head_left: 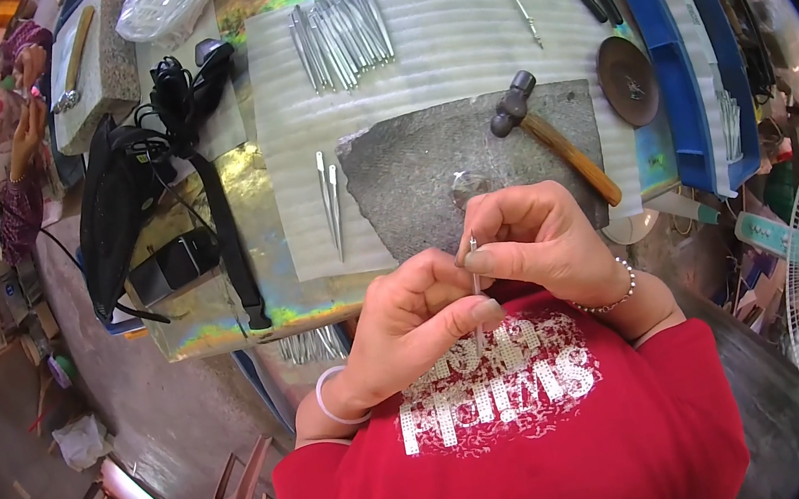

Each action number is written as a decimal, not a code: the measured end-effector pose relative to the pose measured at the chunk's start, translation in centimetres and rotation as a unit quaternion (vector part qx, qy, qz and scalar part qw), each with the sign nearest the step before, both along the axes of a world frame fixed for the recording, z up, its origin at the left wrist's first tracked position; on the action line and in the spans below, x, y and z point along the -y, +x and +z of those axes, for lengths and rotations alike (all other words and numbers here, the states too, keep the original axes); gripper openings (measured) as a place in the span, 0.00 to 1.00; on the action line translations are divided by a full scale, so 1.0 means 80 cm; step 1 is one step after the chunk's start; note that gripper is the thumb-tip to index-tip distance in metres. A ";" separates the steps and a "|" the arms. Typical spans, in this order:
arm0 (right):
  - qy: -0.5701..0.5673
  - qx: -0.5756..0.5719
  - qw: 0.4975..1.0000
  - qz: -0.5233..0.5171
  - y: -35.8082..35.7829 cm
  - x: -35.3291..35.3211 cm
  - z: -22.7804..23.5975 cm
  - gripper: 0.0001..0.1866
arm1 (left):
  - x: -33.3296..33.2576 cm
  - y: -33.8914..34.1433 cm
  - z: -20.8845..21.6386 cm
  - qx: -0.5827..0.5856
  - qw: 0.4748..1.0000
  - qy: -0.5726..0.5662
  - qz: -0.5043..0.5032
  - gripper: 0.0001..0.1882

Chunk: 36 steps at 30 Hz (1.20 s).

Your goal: Manually stamping metal components using a hammer and a punch tool on a stone block.

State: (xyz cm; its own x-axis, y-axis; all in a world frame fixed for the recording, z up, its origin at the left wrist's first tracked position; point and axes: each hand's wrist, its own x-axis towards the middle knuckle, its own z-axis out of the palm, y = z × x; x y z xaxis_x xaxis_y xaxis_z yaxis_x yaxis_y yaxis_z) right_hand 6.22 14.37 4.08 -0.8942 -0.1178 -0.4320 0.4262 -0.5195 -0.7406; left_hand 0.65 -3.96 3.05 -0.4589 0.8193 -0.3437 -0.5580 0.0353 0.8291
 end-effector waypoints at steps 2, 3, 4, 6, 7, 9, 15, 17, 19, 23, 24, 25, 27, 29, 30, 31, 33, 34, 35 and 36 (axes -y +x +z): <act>-0.012 0.009 1.000 0.002 -0.001 0.000 -0.003 0.02 | 0.000 -0.001 -0.004 0.039 0.999 0.029 0.003 0.07; -0.022 0.016 1.000 0.003 -0.001 0.001 -0.004 0.02 | 0.000 -0.002 -0.008 0.074 0.996 0.053 -0.003 0.07; -0.022 0.017 1.000 0.004 -0.003 0.001 -0.005 0.02 | 0.001 -0.003 -0.010 0.109 0.991 0.076 -0.010 0.07; -0.004 0.024 1.000 0.010 -0.005 0.001 -0.004 0.02 | 0.001 -0.003 -0.011 0.108 0.991 0.075 -0.009 0.07; -0.004 0.024 1.000 0.011 -0.006 0.001 -0.004 0.02 | 0.001 -0.003 -0.011 0.107 0.991 0.074 -0.008 0.07; 0.000 0.027 1.000 0.011 -0.009 0.001 -0.005 0.02 | 0.001 -0.005 -0.012 0.112 0.991 0.076 -0.008 0.07; -0.011 0.039 0.999 0.003 -0.017 0.002 -0.004 0.02 | -0.003 -0.014 -0.007 0.161 0.985 0.060 -0.005 0.07; -0.005 0.039 0.999 0.002 -0.019 0.002 -0.006 0.02 | -0.004 -0.016 -0.007 0.168 0.984 0.054 -0.005 0.07; 0.001 0.040 0.999 0.001 -0.021 0.002 -0.007 0.02 | -0.004 -0.016 -0.011 0.151 0.986 0.064 0.000 0.07; 0.006 0.016 1.000 0.002 -0.023 0.001 -0.010 0.04 | -0.005 -0.017 -0.016 0.114 0.992 0.058 0.003 0.07; 0.010 -0.001 1.000 -0.005 -0.023 0.001 -0.010 0.05 | -0.006 -0.017 -0.016 0.111 0.992 0.058 0.008 0.08; 0.011 -0.002 1.000 -0.005 -0.023 0.002 -0.008 0.05 | -0.006 -0.018 -0.016 0.108 0.992 0.057 0.013 0.08; 0.036 -0.021 0.995 -0.087 -0.024 0.005 -0.003 0.05 | -0.008 -0.022 -0.015 0.112 0.992 0.054 0.010 0.08; 0.201 -0.102 0.972 -0.058 -0.019 -0.009 -0.002 0.06 | -0.008 -0.025 -0.014 0.117 0.992 0.050 0.011 0.08; 0.358 -0.178 0.916 -0.028 -0.018 -0.015 -0.002 0.07 | -0.007 -0.027 -0.015 0.113 0.992 0.045 0.010 0.06; 0.359 -0.179 0.915 -0.028 -0.019 -0.018 0.003 0.07 | -0.007 -0.028 -0.017 0.111 0.993 0.040 0.009 0.06; 0.521 -0.329 0.788 0.017 -0.024 -0.024 0.015 0.11 | -0.007 -0.029 -0.019 0.106 0.993 0.045 0.009 0.07; 0.543 -0.362 0.758 0.020 -0.022 -0.025 0.017 0.12 | -0.008 -0.029 -0.019 0.102 0.994 0.049 0.005 0.08; 0.557 -0.401 0.726 0.035 -0.023 -0.025 0.019 0.13 | -0.009 -0.029 -0.018 0.101 0.994 0.052 0.004 0.08; 0.570 -0.440 0.692 0.050 -0.026 -0.024 0.022 0.13 | -0.010 -0.029 -0.016 0.109 0.993 0.047 0.006 0.10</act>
State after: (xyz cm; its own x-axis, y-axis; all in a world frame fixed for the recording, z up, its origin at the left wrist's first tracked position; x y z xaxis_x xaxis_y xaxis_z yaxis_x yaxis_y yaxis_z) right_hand 4.14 16.31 5.82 -0.8822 -0.2286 0.4116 -0.4585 0.6155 -0.6410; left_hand -1.70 -3.18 1.76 -0.3918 0.8479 -0.3572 -0.7239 -0.0445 0.6885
